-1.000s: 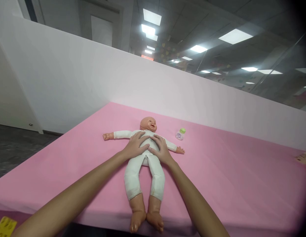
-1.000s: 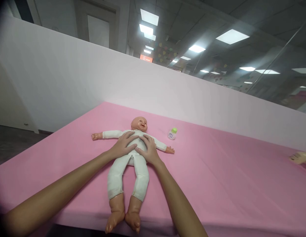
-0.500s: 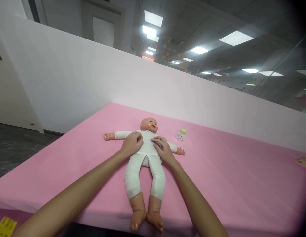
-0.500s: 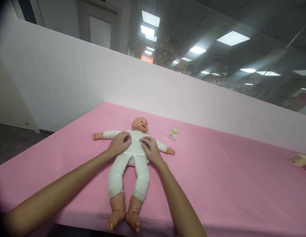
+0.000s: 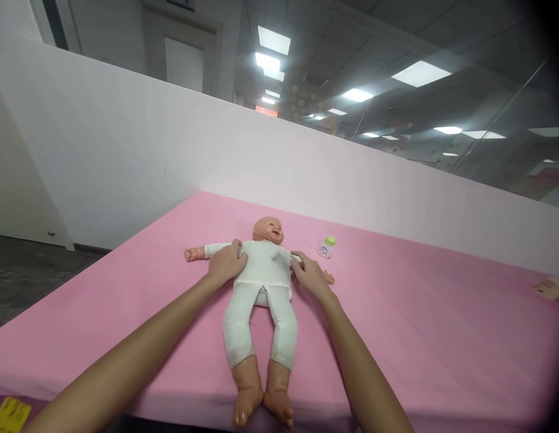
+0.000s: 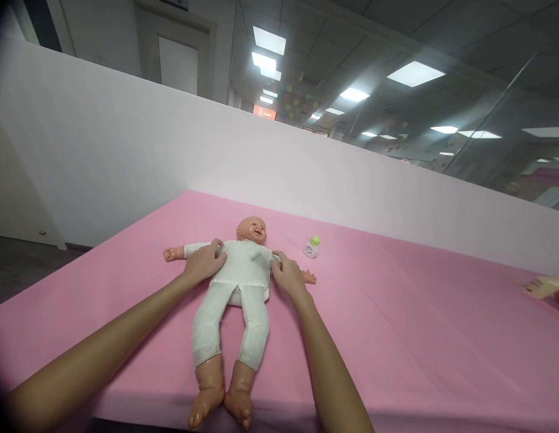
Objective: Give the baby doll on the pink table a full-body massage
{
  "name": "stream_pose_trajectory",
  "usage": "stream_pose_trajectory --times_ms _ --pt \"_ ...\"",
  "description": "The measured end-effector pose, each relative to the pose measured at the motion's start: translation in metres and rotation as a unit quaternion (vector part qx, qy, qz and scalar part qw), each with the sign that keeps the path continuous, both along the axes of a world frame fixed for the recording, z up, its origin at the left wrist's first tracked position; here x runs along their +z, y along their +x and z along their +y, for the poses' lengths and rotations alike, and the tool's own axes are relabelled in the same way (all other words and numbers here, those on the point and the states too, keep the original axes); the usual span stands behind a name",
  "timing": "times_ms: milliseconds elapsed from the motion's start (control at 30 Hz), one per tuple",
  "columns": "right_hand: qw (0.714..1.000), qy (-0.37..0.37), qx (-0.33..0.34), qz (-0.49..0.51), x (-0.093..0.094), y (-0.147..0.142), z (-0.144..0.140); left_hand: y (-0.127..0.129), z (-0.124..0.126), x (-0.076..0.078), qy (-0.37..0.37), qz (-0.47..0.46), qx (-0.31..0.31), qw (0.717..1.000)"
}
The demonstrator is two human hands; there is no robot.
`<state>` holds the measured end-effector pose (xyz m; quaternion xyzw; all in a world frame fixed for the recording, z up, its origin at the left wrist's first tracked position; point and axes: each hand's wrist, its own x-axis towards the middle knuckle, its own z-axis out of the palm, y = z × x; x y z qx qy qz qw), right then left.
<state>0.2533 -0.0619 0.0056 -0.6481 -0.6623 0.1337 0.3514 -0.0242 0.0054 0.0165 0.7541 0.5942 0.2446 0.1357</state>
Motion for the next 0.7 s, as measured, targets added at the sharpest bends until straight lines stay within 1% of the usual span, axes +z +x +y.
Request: stream_pose_trajectory --times_ms 67,167,233,300,400,467,500,567,633,700 --pt "1.0 -0.012 -0.013 -0.003 -0.004 0.004 0.002 -0.001 0.002 0.0 -0.026 -0.028 0.001 0.999" --pt "1.0 0.02 -0.019 0.006 -0.01 0.005 0.004 -0.003 0.007 -0.004 -0.096 -0.134 -0.009 0.986" --pt "0.999 0.039 -0.022 0.015 -0.012 0.005 0.005 -0.003 0.01 -0.007 -0.156 -0.22 -0.005 0.963" --pt "0.999 0.04 -0.027 0.019 -0.012 0.004 0.005 -0.001 0.011 -0.01 -0.197 -0.297 0.012 0.934" --pt "0.998 0.042 -0.034 0.04 -0.012 0.005 0.006 0.004 0.01 -0.009 -0.212 -0.387 0.039 0.897" --pt "0.996 0.045 -0.03 0.071 -0.013 0.009 0.008 0.007 0.007 -0.006 -0.217 -0.429 0.047 0.875" --pt "0.995 0.039 -0.027 0.09 -0.014 0.011 0.01 0.008 0.006 -0.005 -0.219 -0.445 0.05 0.867" --pt "0.992 0.001 -0.027 0.126 -0.017 0.015 0.012 0.009 0.005 -0.004 -0.218 -0.463 0.048 0.858" --pt "0.986 -0.054 -0.028 0.155 -0.019 0.019 0.014 0.009 0.005 -0.004 -0.216 -0.473 0.037 0.853" --pt "0.98 -0.092 -0.019 0.175 -0.021 0.021 0.016 0.008 0.007 -0.007 -0.214 -0.475 0.017 0.853"
